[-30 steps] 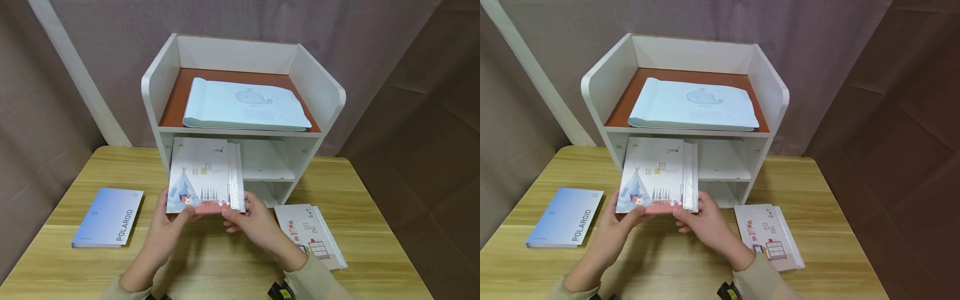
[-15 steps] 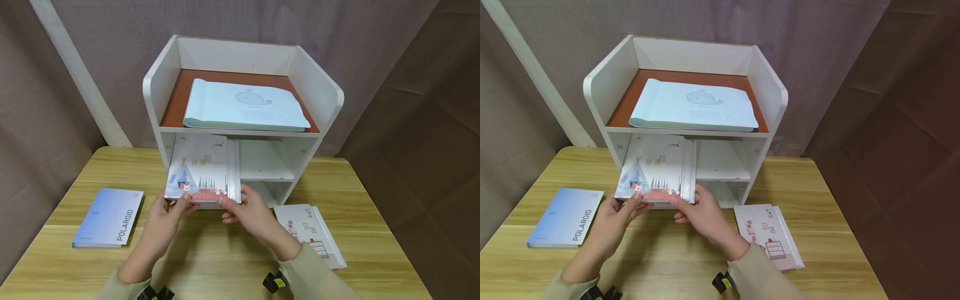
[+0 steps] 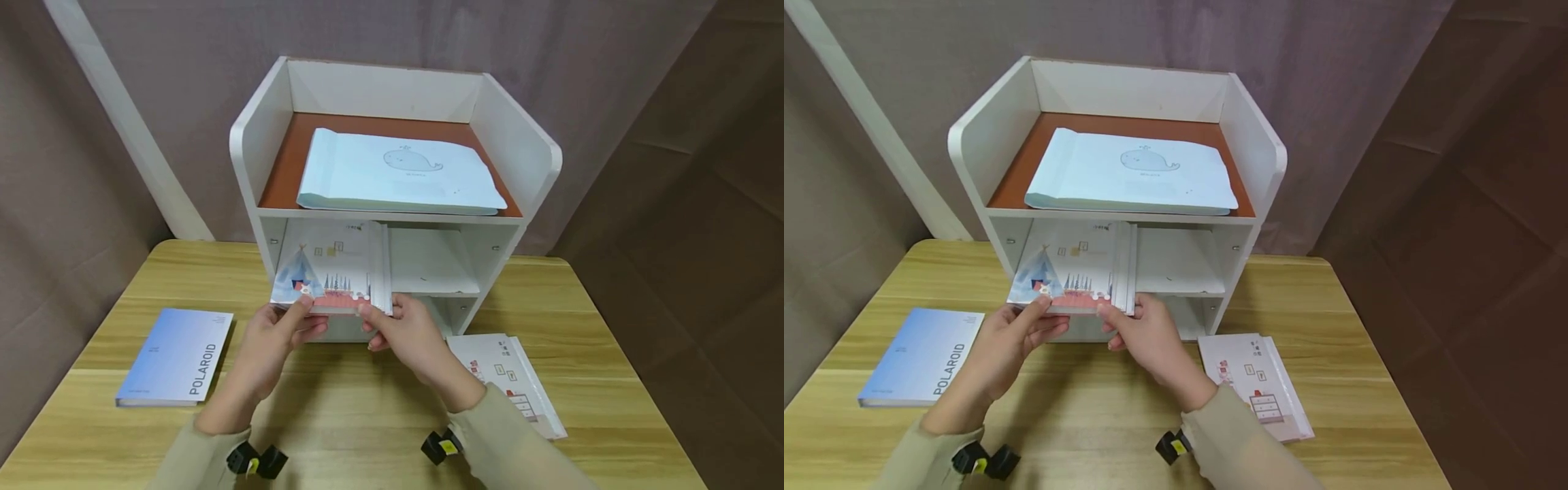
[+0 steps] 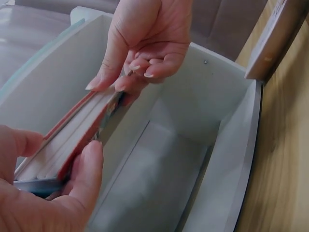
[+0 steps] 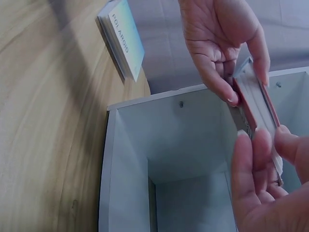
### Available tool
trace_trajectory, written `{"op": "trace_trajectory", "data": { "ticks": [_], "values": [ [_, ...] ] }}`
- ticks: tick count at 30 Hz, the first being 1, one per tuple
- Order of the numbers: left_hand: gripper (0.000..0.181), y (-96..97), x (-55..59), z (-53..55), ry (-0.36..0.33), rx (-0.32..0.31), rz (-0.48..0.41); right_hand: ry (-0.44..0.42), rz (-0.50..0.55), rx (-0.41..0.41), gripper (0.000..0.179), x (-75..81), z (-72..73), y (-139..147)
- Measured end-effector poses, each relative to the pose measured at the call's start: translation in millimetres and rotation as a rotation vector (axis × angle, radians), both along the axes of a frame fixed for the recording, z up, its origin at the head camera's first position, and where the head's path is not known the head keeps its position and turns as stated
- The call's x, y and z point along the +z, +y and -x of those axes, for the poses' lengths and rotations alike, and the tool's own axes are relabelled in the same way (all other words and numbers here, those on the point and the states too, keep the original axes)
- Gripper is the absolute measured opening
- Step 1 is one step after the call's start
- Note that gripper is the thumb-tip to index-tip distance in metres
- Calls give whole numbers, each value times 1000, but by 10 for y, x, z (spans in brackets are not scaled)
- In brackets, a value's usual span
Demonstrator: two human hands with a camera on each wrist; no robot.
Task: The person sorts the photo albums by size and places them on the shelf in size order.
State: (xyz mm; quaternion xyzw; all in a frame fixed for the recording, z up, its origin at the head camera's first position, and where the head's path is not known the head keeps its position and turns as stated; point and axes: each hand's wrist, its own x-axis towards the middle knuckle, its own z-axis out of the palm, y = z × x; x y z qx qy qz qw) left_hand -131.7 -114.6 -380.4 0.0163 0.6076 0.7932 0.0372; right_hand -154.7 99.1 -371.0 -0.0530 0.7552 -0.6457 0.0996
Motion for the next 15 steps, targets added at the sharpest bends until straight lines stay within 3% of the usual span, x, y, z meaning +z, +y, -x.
{"op": "trace_trajectory", "data": {
  "ticks": [7,15],
  "values": [
    [53,2,23,107,-46,43,14,23,40,-137,47,-36,16,-64],
    [54,29,11,157,-75,86,27,6,116,-230,50,-64,19,-152]
  ]
}}
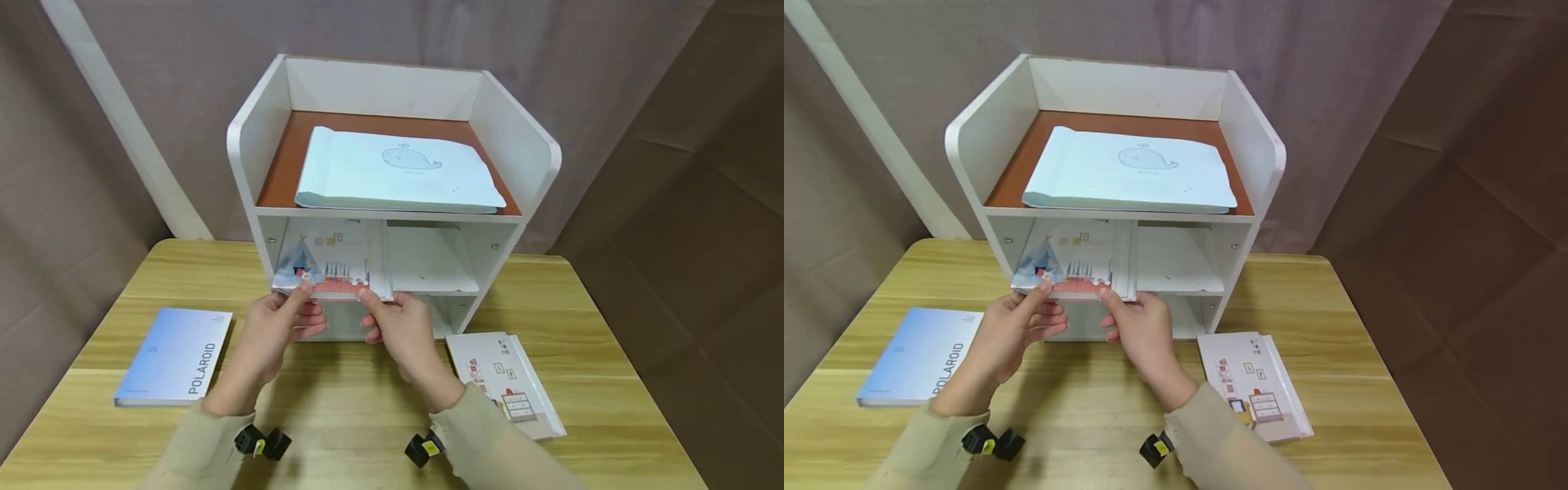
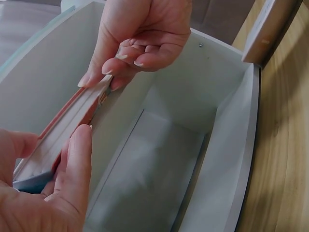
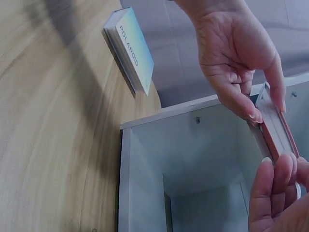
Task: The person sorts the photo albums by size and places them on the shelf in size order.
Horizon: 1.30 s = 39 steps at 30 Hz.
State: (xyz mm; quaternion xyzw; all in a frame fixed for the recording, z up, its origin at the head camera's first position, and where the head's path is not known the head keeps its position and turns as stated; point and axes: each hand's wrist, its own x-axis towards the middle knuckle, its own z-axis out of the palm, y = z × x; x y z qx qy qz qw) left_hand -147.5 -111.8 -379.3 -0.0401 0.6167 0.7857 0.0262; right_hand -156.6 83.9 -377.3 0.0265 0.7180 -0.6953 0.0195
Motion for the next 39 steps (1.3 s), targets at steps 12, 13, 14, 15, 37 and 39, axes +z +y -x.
{"op": "trace_trajectory", "data": {
  "ticks": [12,13,14,15,37,39],
  "values": [
    [54,99,-21,-93,-1,41,70,71,-113,9,49,-34,-45,75],
    [53,103,-30,-108,7,35,86,97,-141,9,48,-47,-58,109],
    [53,106,-39,-126,15,26,103,130,-178,9,46,-63,-71,149],
    [53,108,-51,-143,26,18,124,161,-219,8,45,-77,-88,196],
    [95,544,-510,-461,85,-142,507,208,-750,31,62,-401,-366,1342],
    [96,598,-548,-475,90,-165,505,206,-783,21,63,-434,-385,1407]
  ]
}}
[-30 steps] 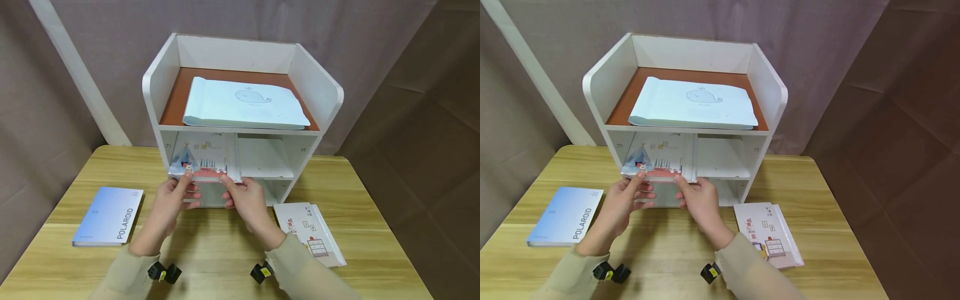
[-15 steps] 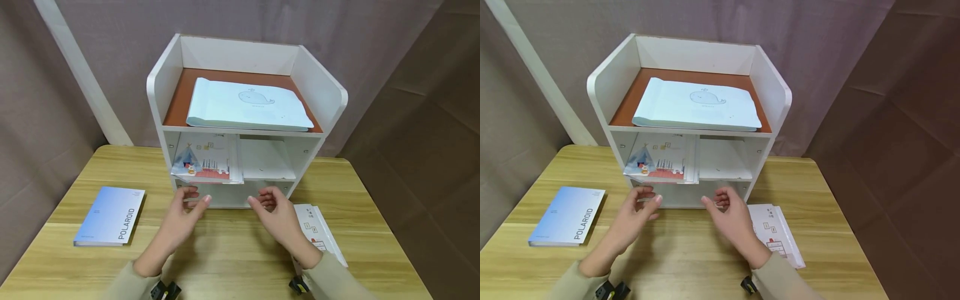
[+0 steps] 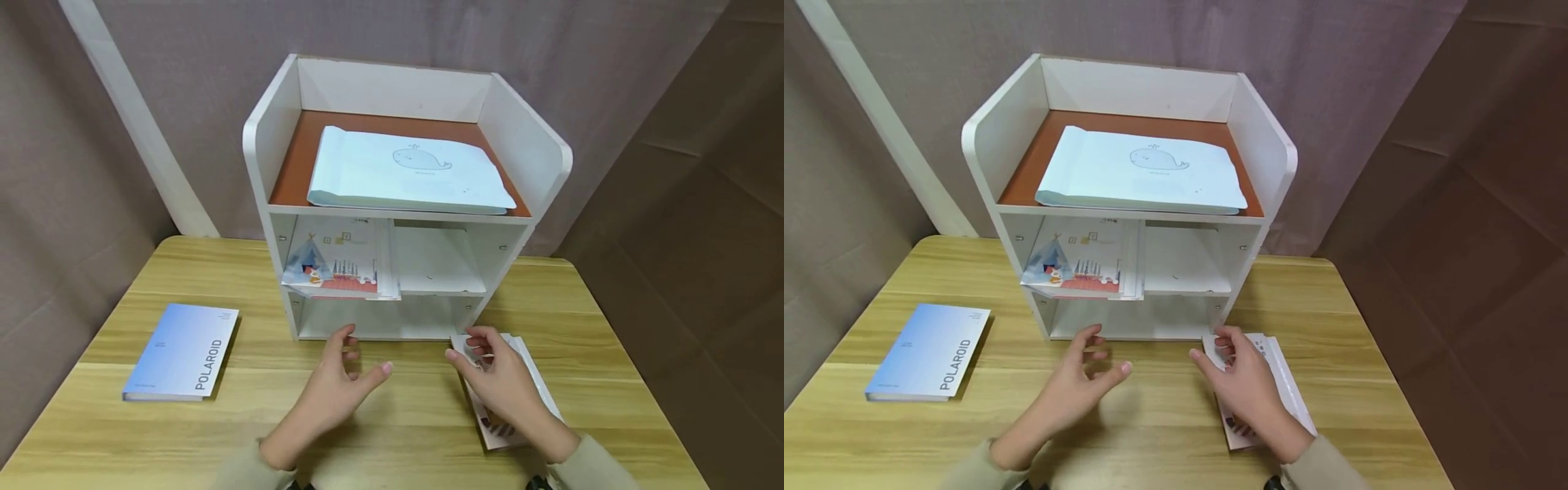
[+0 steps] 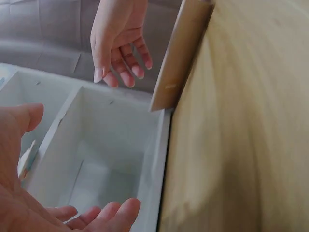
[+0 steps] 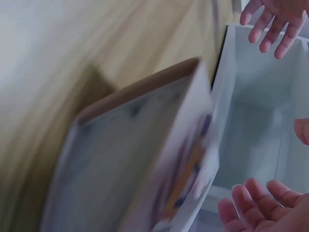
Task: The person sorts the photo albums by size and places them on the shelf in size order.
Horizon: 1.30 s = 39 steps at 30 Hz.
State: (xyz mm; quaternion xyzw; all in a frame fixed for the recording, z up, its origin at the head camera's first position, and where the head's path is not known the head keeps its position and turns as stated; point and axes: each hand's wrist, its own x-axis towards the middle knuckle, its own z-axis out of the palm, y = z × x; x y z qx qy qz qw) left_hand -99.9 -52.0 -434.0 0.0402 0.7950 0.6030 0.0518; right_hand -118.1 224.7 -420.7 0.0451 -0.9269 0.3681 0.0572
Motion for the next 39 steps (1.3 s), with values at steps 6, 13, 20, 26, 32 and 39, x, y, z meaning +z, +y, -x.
{"op": "trace_trajectory", "data": {
  "ticks": [6,13,20,26,32,39],
  "values": [
    [98,191,-116,-47,-12,-77,-9,-17,-57,-34,68,-82,-34,211],
    [105,458,-251,-92,22,-116,7,-38,-57,-91,83,-131,-27,441],
    [107,730,-348,-137,4,-148,-6,-134,-56,-122,90,-117,4,630],
    [108,950,-376,-196,-32,-185,-23,-302,12,-157,111,-165,39,783],
    [110,1121,-377,-227,-54,-236,-7,-393,111,-223,124,-273,44,874],
    [108,1309,-412,-183,-177,-322,-144,-474,99,-220,125,-281,69,972]
  ]
}}
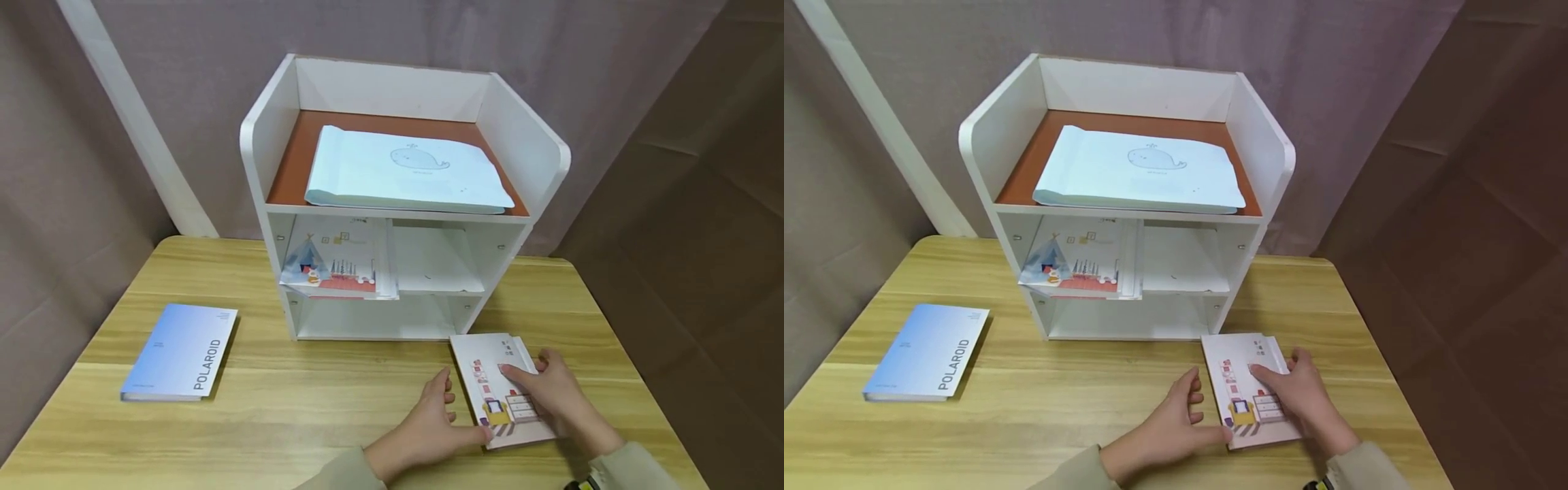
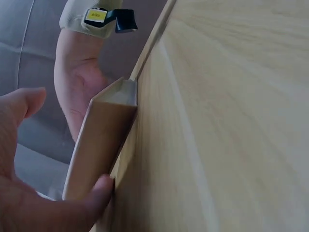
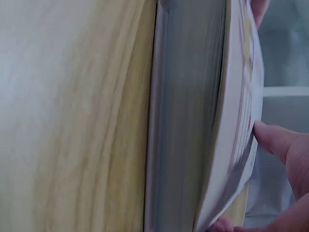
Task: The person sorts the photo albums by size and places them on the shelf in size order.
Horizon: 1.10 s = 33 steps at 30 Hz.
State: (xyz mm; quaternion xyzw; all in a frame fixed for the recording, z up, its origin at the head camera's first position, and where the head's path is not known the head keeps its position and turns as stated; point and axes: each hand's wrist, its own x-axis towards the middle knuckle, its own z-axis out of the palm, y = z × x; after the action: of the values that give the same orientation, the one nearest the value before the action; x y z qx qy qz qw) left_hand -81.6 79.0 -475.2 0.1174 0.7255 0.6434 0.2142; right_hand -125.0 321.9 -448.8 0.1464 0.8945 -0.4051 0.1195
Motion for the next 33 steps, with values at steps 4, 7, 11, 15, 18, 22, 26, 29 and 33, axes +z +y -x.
{"op": "trace_trajectory", "data": {
  "ticks": [4,7,11,15,18,22,26,29,33],
  "values": [
    [93,95,-17,57,-12,-60,-76,-28,-5,16,123,-7,32,47],
    [78,133,-15,82,39,-69,-72,-24,-15,25,121,-24,48,43],
    [76,149,-4,86,130,-46,52,-12,-43,27,117,-56,58,19],
    [77,155,-3,93,169,-35,117,-2,-54,27,115,-79,61,2],
    [75,169,-14,104,183,-33,115,6,-43,30,113,-85,70,1],
    [73,187,-20,113,201,-28,130,5,-34,37,109,-76,87,16],
    [73,202,-9,122,203,-24,131,-7,-20,43,104,-65,108,37],
    [73,209,-2,121,197,-21,128,-28,18,35,100,-71,123,50],
    [73,215,-3,127,188,-14,124,-60,88,30,90,-86,159,74]
  ]
}}
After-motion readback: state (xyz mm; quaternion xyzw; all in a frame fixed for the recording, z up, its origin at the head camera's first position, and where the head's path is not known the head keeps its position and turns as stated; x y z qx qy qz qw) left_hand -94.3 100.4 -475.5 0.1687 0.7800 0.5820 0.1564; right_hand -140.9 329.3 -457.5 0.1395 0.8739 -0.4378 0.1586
